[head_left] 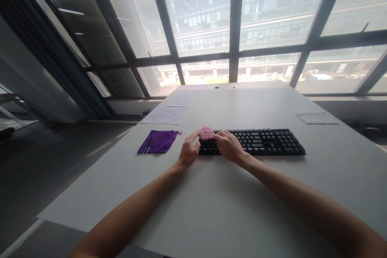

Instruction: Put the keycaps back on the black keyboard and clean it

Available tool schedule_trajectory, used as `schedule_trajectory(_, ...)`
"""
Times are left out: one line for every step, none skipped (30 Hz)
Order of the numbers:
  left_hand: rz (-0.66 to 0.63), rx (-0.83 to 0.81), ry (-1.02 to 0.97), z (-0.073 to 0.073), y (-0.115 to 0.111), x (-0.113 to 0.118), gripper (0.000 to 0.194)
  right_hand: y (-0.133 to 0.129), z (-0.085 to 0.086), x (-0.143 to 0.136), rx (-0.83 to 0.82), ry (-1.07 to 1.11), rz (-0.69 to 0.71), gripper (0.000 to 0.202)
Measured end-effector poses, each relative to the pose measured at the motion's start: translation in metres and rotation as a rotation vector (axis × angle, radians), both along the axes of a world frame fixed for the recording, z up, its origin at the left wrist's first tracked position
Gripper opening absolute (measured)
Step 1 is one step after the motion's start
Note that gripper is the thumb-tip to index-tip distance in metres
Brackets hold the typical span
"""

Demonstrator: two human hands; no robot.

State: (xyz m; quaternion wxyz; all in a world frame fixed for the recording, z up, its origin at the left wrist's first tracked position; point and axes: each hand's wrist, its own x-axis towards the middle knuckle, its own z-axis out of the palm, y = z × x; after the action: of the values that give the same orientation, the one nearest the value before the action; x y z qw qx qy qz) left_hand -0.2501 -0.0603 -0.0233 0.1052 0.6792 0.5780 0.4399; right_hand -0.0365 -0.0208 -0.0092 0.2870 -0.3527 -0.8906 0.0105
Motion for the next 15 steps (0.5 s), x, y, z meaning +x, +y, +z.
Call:
schedule_trajectory(0.003,0.003,0.003,-0.0002,0.0001,0.0001,0.047,-0.0007,-0.0005,0.0,0.003,0.001,0.003,0.031)
schedule_trajectory(0.005,0.006,0.007,-0.0004,0.0002,0.0001,0.047,-0.0013,-0.001,-0.0002,0.005,0.003,0.003,0.03)
schedule_trajectory(0.004,0.008,0.01,-0.0007,0.0003,0.0,0.046,-0.0019,-0.0014,-0.0005,0.006,0.004,-0.002,0.03)
schedule_trajectory(0.0,0.009,0.013,-0.001,0.0004,-0.0001,0.046,-0.0024,-0.0018,-0.001,0.005,0.004,-0.012,0.03)
schedule_trajectory(-0.003,0.01,0.014,-0.0012,0.0004,-0.0002,0.046,-0.0029,-0.0021,-0.0016,0.005,0.005,-0.022,0.029)
schedule_trajectory(-0.005,0.011,0.015,-0.0014,0.0004,-0.0003,0.047,-0.0033,-0.0023,-0.0022,0.003,0.005,-0.029,0.029)
schedule_trajectory(-0.005,0.013,0.015,-0.0017,0.0004,-0.0005,0.047,-0.0036,-0.0025,-0.0027,0.001,0.004,-0.032,0.029)
schedule_trajectory(-0.003,0.014,0.016,-0.0019,0.0004,-0.0006,0.047,-0.0039,-0.0028,-0.0032,-0.002,0.002,-0.029,0.029)
schedule_trajectory(0.001,0.016,0.017,-0.0022,0.0004,-0.0008,0.046,-0.0041,-0.0031,-0.0035,-0.003,0.001,-0.023,0.03)
schedule_trajectory(0.005,0.018,0.018,-0.0025,0.0005,-0.001,0.046,-0.0042,-0.0034,-0.0036,-0.003,0.002,-0.016,0.03)
schedule_trajectory(0.009,0.022,0.019,-0.0028,0.0006,-0.0013,0.046,-0.0042,-0.0039,-0.0036,-0.002,0.005,-0.008,0.03)
schedule_trajectory(0.012,0.026,0.02,-0.0032,0.0009,-0.0015,0.046,-0.0043,-0.0043,-0.0035,0.001,0.011,-0.002,0.03)
schedule_trajectory(0.015,0.031,0.02,-0.0036,0.0012,-0.0018,0.045,-0.0043,-0.0048,-0.0034,0.005,0.019,0.004,0.03)
schedule_trajectory(0.017,0.036,0.019,-0.0039,0.0015,-0.0021,0.045,-0.0044,-0.0053,-0.0033,0.01,0.028,0.008,0.03)
schedule_trajectory(0.02,0.041,0.019,-0.0042,0.0017,-0.0024,0.045,-0.0046,-0.0058,-0.0032,0.014,0.034,0.014,0.03)
